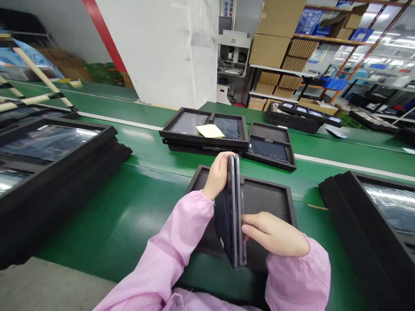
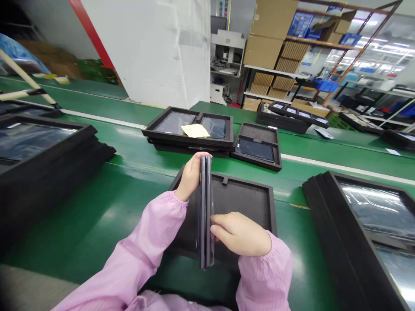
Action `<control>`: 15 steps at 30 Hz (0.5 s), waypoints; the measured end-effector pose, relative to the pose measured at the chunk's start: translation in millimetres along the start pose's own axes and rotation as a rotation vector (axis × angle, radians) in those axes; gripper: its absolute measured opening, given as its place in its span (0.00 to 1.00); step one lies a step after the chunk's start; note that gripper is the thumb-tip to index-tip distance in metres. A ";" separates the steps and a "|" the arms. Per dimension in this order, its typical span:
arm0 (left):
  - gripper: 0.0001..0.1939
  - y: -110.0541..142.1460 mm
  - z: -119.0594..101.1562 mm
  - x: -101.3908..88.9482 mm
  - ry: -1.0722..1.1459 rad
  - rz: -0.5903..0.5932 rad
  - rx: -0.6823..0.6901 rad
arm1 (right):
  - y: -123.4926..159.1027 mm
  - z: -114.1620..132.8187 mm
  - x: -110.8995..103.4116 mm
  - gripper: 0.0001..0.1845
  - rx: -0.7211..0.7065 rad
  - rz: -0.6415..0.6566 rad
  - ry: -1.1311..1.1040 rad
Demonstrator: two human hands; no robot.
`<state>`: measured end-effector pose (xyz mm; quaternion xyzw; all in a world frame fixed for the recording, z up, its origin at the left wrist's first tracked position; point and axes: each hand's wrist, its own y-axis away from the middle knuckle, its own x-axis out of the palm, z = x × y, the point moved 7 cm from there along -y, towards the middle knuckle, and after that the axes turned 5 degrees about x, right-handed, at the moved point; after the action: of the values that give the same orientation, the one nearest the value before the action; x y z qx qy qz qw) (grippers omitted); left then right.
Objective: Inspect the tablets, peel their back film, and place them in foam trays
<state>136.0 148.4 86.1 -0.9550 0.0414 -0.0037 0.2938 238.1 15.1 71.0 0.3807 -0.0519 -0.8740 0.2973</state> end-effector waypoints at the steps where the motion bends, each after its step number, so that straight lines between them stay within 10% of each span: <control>1: 0.28 1.7 -1.2 0.2 -0.010 -0.011 -0.006 | 0.0 -0.1 -1.2 0.15 0.000 -0.014 0.008; 9: 0.25 12.6 -7.1 6.3 0.016 0.047 0.005 | 2.0 1.1 -8.7 0.13 -0.015 -0.146 -0.080; 15: 0.32 21.1 -23.4 16.1 0.023 0.286 0.127 | -6.6 -4.3 -22.9 0.21 -0.128 -0.476 -0.448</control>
<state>149.6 116.5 93.3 -0.9188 0.1798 0.0248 0.3506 250.2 33.9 80.4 0.1608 0.0295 -0.9825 0.0894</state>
